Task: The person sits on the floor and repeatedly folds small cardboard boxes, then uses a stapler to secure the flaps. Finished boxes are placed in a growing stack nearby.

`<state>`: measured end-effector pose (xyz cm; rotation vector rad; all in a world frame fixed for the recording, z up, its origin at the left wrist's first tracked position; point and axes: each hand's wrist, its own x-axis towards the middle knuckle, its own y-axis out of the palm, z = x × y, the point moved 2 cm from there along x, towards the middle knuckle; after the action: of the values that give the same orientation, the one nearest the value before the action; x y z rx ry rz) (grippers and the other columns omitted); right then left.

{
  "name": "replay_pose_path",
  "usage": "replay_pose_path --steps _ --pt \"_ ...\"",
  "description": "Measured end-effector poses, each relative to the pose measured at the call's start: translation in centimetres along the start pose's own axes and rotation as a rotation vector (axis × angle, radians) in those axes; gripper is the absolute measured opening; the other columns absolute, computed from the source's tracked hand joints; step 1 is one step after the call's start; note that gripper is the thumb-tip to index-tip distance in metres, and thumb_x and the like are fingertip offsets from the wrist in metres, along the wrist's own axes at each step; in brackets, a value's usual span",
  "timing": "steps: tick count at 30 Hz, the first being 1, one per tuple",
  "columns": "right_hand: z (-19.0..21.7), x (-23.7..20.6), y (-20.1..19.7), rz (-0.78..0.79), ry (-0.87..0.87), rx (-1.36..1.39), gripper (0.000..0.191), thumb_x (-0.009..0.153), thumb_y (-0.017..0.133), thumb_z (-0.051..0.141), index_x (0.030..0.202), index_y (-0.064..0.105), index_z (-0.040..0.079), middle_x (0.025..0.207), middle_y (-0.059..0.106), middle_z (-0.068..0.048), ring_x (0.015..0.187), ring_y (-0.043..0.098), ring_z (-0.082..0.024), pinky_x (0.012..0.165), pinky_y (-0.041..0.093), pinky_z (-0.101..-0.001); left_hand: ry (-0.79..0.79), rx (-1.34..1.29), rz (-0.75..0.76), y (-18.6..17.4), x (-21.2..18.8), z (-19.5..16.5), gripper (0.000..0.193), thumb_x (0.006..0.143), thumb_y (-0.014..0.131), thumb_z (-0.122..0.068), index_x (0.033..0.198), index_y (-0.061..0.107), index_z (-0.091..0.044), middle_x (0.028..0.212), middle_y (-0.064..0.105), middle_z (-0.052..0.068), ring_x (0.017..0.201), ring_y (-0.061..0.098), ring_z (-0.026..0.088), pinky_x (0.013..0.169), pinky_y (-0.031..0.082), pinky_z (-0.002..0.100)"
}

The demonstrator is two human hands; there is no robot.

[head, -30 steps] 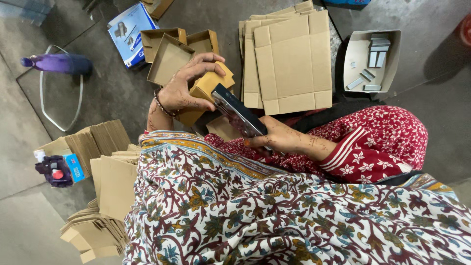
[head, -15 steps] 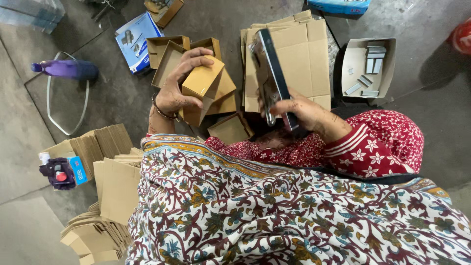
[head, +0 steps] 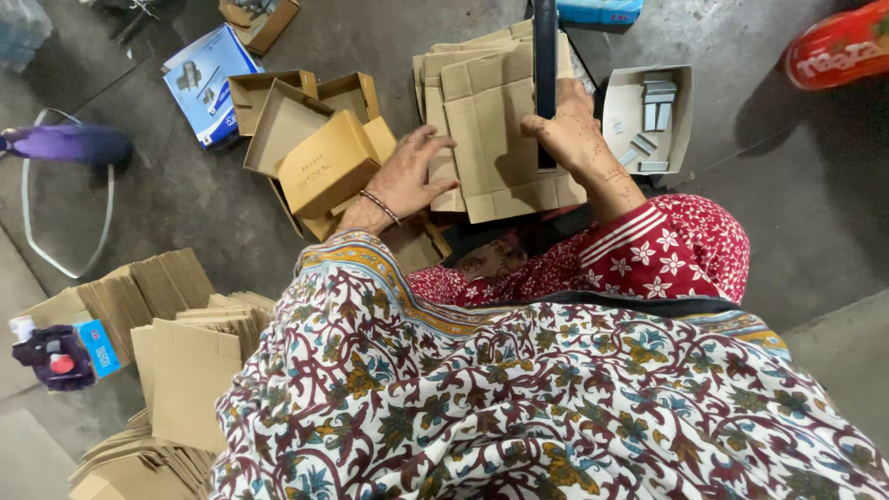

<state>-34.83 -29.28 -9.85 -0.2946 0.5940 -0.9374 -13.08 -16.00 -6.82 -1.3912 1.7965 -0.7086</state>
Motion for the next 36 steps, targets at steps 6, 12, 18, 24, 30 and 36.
replay_pose_path --steps 6,12,18,24,30,36 --pt "0.7 0.4 0.6 -0.011 -0.001 -0.097 0.080 0.075 0.077 0.035 0.137 0.044 -0.003 0.138 0.043 -0.023 0.132 0.036 -0.042 0.101 0.036 -0.0536 -0.122 -0.253 -0.104 1.7 1.2 -1.1 0.064 0.087 0.078 -0.024 0.142 0.050 -0.011 0.135 0.055 0.019 0.128 0.056 0.035 0.111 0.047 0.045" --pt "0.7 0.1 1.0 0.010 -0.107 0.109 0.061 0.076 0.073 0.030 0.126 0.055 0.000 0.124 0.051 -0.022 0.121 0.052 -0.039 0.106 0.045 -0.0437 -0.222 -0.013 -0.231 1.4 1.2 -1.9 0.065 0.077 0.088 -0.024 0.131 0.054 -0.014 0.127 0.047 0.019 0.121 0.047 0.038 0.105 0.042 0.047" --pt "0.9 -0.4 2.0 0.038 -0.159 0.113 0.053 0.076 0.071 0.026 0.120 0.058 -0.001 0.122 0.052 -0.021 0.117 0.052 -0.037 0.102 0.045 -0.0436 -0.309 0.125 -0.364 1.0 1.3 -2.6 0.084 0.066 0.093 -0.023 0.137 0.049 -0.018 0.121 0.045 0.017 0.114 0.048 0.035 0.099 0.046 0.046" --pt "0.4 0.0 1.2 0.072 -0.041 0.173 0.055 0.075 0.073 0.024 0.121 0.056 0.000 0.118 0.060 -0.021 0.111 0.061 -0.036 0.098 0.051 -0.0420 -0.403 -1.150 -0.410 -0.1 1.8 -0.4 0.089 0.081 0.076 -0.010 0.153 0.025 -0.022 0.124 0.067 0.017 0.111 0.068 0.021 0.095 0.060 0.035" --pt "0.3 -0.2 0.7 -0.046 -0.121 -0.235 0.074 0.077 0.086 0.030 0.132 0.047 -0.001 0.123 0.058 -0.024 0.115 0.058 -0.043 0.095 0.048 -0.0486 -0.009 -1.361 -0.973 -6.6 -1.6 3.3 0.053 0.092 0.051 0.002 0.145 0.048 0.004 0.132 0.065 0.018 0.121 0.065 0.030 0.107 0.056 0.043" --pt "1.2 -0.4 2.0 -0.038 -0.345 -0.492 0.073 0.076 0.086 0.036 0.132 0.053 0.003 0.116 0.058 -0.022 0.109 0.058 -0.041 0.094 0.048 -0.0490 -0.060 -1.413 -0.992 -6.2 -2.4 3.0 0.038 0.100 0.048 0.002 0.138 0.052 0.004 0.127 0.067 0.015 0.117 0.067 0.026 0.106 0.056 0.041"
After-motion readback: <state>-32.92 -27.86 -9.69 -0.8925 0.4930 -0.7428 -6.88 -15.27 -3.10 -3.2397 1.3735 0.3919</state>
